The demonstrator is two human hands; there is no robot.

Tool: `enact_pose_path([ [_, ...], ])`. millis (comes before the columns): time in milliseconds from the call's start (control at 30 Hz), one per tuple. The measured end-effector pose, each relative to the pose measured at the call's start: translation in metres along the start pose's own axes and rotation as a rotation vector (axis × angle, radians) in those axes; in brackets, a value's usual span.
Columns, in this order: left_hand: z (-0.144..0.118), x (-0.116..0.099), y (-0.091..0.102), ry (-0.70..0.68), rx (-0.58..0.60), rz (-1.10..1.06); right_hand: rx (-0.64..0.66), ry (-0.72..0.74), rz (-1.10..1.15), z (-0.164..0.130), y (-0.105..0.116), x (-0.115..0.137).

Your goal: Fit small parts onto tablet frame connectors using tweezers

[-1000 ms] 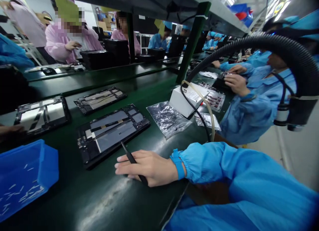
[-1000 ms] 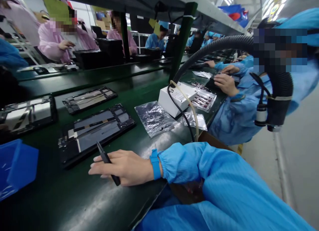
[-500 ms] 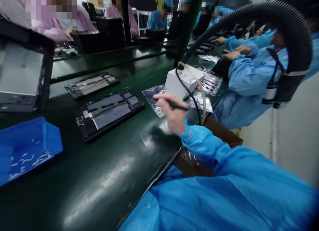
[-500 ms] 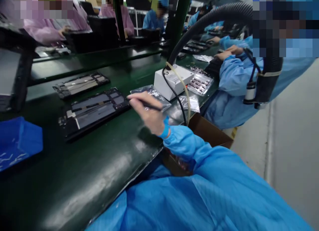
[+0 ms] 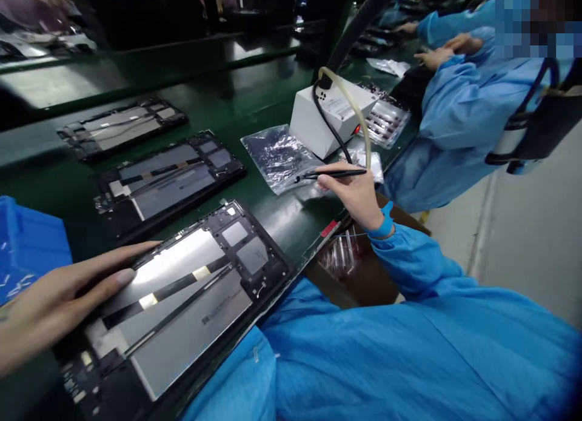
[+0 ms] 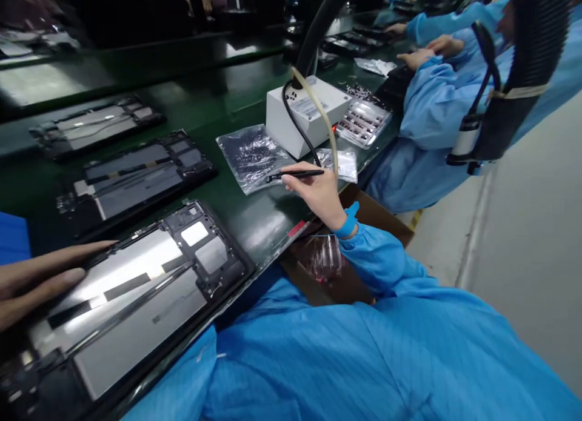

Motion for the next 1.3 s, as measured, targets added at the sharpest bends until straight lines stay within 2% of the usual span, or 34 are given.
enact_pose_path([
  [67, 0.004, -0.003, -0.014, -0.037, 0.061, -0.035, 0.015, 0.006, -0.093, 0.002, -0.006, -0.002],
  [133, 0.005, -0.004, -0.020, -0.090, 0.067, 0.007, 0.027, -0.016, -0.116, 0.005, -0.011, -0.007],
  [367, 0.000, 0.010, -0.032, -0.140, 0.050, 0.074, 0.030, -0.118, 0.001, 0.009, -0.016, -0.022],
  [667, 0.000, 0.012, -0.033, -0.124, 0.036, 0.053, -0.005, -0.110, -0.015, 0.008, -0.012, -0.023],
  [1000, -0.003, 0.002, -0.031, -0.119, 0.031, 0.069, -0.016, -0.093, -0.017, 0.009, -0.011, -0.020],
  [1300, -0.004, 0.004, -0.033, -0.133, 0.036, 0.074, 0.016, -0.075, -0.042, 0.014, -0.017, -0.019],
])
Point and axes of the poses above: each hand's wrist, its own z-axis towards the middle knuckle, its own y-axis out of the back of the hand, x = y × z, the point moved 8 cm from there along z, towards the middle knuckle, and after that the axes turned 1 degree about x, right-handed, at the moved point
